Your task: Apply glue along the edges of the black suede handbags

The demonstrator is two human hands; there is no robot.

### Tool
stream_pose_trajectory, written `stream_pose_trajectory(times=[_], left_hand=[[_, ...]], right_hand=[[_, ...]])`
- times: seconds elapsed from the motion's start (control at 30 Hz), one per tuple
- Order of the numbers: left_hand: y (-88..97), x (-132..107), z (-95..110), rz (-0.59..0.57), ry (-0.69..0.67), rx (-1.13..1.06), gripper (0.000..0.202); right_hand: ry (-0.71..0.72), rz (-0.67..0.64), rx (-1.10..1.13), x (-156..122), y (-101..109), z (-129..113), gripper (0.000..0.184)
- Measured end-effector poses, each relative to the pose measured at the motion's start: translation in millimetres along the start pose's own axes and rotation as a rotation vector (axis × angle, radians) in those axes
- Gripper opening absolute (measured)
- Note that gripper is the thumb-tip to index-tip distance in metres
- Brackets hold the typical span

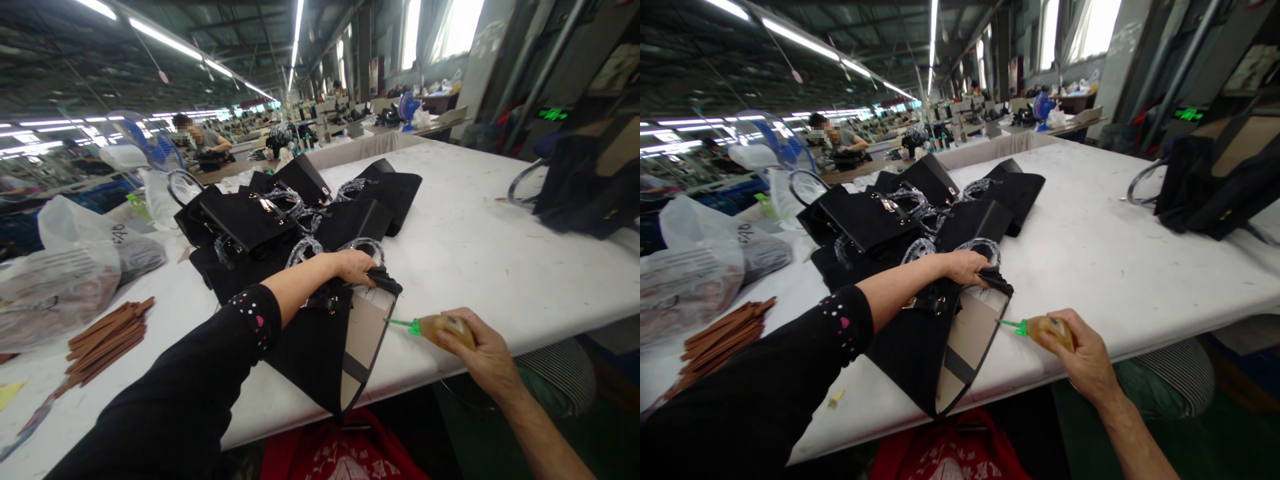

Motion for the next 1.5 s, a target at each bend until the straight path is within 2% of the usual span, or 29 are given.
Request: stream_pose_trajectory(times=[0.07,0.2,0.33,0.47,0.6,0.73,0.87,1.0,1.03,1.17,1.3,1.33,1.43,1.5], left_hand=[[0.4,-1,1,-0.005,0.001,-0.002,0.032],[1.0,-2,2,-0.003,0.008,-0.011,0.032],[0.3,-1,1,0.006,0.005,0.0,0.034],[-0.3,-1,0,0.019,-0.001,0.008,0.034],[-0.1,-1,1,0.022,0.002,0.013,0.035],[0.9,-3,3,0.024,0.001,0.01,0.033],[-0.1,-2,2,0.025,-0.015,0.012,0.034],[-2.1,-1,-1,0.036,-0.016,0.01,0.035],[-2.3,-1,-1,0.038,-0.014,0.011,0.035],[-2.1,-1,-1,0.039,-0.01,0.018,0.036],[-0.8,-2,2,0.033,-0.018,0.02,0.033],[-0.6,-3,3,0.034,-0.018,0.022,0.033],[-0.4,-3,4,0.033,-0.019,0.027,0.034],[-0.5,-4,5,0.03,-0.021,0.028,0.033]], right_hand=[[0.036,-0.053,0.021,-2,-4,-4,0.018],[0.066,0.094,0.005,-5,4,-8,0.016],[0.108,-0.029,0.011,-6,0,-10,0.016],[0.101,0.065,-0.02,-6,6,-9,0.018],[0.164,-0.08,0.001,-11,-3,-13,0.017],[0.188,0.04,-0.011,-16,4,-16,0.019],[0.225,-0.115,0.007,-18,-4,-21,0.015],[0.206,0.061,-0.008,-17,5,-18,0.019],[0.205,0.068,-0.015,-17,5,-17,0.02],[0.239,-0.087,0.0,-21,-5,-18,0.015],[0.239,0.031,-0.051,-23,3,-21,0.019],[0.256,0.035,-0.072,-23,3,-24,0.019],[0.354,-0.067,-0.121,-24,-1,-33,0.019],[0.398,-0.052,-0.176,-26,0,-38,0.023]])
Point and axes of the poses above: each hand's wrist, its own x-axis towards the middle knuckle, its own y-axis out of the back of the hand, z = x × y, the point moved 6 cm from there along x, towards the middle knuckle, and after that the axes turned 13 degrees about -x, right-handed, at the moved point
